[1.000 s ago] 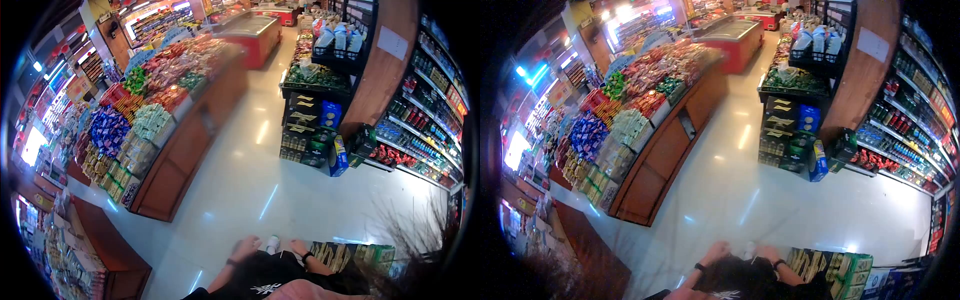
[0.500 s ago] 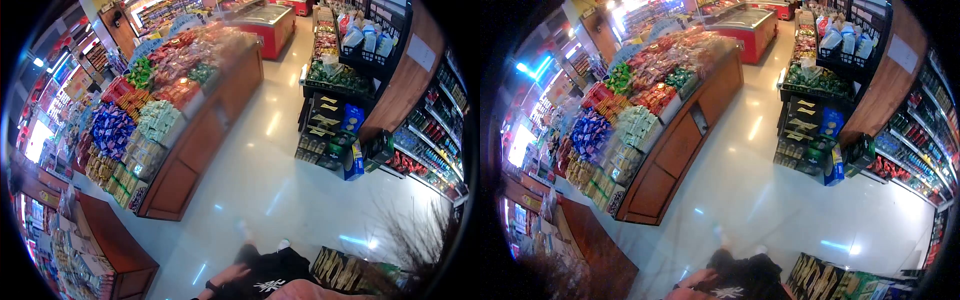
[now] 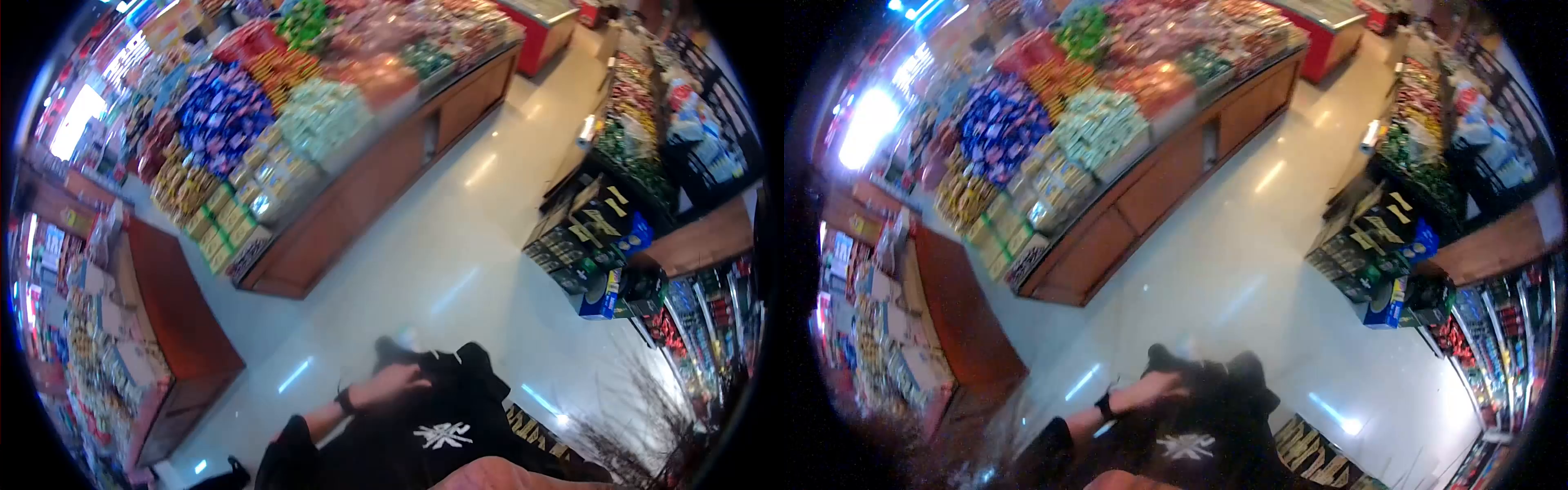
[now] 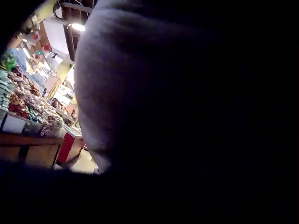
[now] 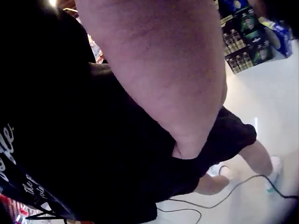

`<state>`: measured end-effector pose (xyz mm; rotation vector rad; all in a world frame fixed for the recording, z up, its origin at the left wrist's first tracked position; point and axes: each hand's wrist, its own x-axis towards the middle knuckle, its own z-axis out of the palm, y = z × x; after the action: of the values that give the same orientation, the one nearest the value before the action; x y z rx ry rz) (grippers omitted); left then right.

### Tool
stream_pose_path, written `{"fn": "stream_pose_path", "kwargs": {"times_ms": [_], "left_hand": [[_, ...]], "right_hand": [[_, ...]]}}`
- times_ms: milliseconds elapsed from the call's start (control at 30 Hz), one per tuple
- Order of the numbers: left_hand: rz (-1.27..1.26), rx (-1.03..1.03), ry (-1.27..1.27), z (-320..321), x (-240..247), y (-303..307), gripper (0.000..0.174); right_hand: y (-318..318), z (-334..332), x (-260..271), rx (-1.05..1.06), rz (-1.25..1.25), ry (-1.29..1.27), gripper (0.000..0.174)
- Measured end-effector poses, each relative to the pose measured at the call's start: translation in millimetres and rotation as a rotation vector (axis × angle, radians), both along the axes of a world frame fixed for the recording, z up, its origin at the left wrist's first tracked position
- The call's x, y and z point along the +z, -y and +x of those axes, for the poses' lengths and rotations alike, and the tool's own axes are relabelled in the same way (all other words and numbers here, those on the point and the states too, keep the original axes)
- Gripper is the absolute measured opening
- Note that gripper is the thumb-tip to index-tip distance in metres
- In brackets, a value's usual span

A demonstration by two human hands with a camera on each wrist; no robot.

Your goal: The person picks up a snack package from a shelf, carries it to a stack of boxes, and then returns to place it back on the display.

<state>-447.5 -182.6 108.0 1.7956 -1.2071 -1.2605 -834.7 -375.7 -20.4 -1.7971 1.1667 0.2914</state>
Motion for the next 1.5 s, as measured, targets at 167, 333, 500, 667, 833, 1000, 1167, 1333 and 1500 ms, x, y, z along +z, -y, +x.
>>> {"fn": "stream_pose_path", "kwargs": {"times_ms": [167, 333, 500, 667, 833, 1000, 1167, 1333, 1500], "left_hand": [[-0.064, 0.408, -0.333, 42, -10, -45, 0.034], [-0.036, 0.347, -0.267, 88, 30, -54, 0.033], [-0.182, 0.390, 0.027, 101, -2, -77, 0.029], [0.178, 0.607, -0.014, 161, 35, -2, 0.015], [-0.086, 0.682, 0.121, 193, -8, 8, 0.021], [0.060, 0.637, 0.068, 236, -17, 32, 0.022], [0.373, 0.840, -0.441, 253, 16, 41, 0.027], [0.435, 0.983, -0.404, 273, 61, 58, 0.029], [0.238, 1.202, -0.354, 286, 109, 58, 0.037]], "right_hand": [[7, 82, 27, 0.039, -0.069, 0.096, 0.027], [78, 139, 6, -0.296, 0.039, 0.178, 0.031], [91, 288, 66, 0.293, 0.135, 0.359, 0.022], [127, 459, 65, 0.994, 0.143, 0.560, 0.026], [126, 594, 74, 1.469, 0.475, 0.431, 0.049], [132, 669, 46, 1.727, 0.428, 0.471, 0.045], [126, 726, 91, 1.716, 0.173, 0.546, 0.022], [118, 798, 70, 1.444, -0.322, 0.947, 0.010], [138, 838, -56, 1.300, -0.197, 0.489, 0.011]]}}
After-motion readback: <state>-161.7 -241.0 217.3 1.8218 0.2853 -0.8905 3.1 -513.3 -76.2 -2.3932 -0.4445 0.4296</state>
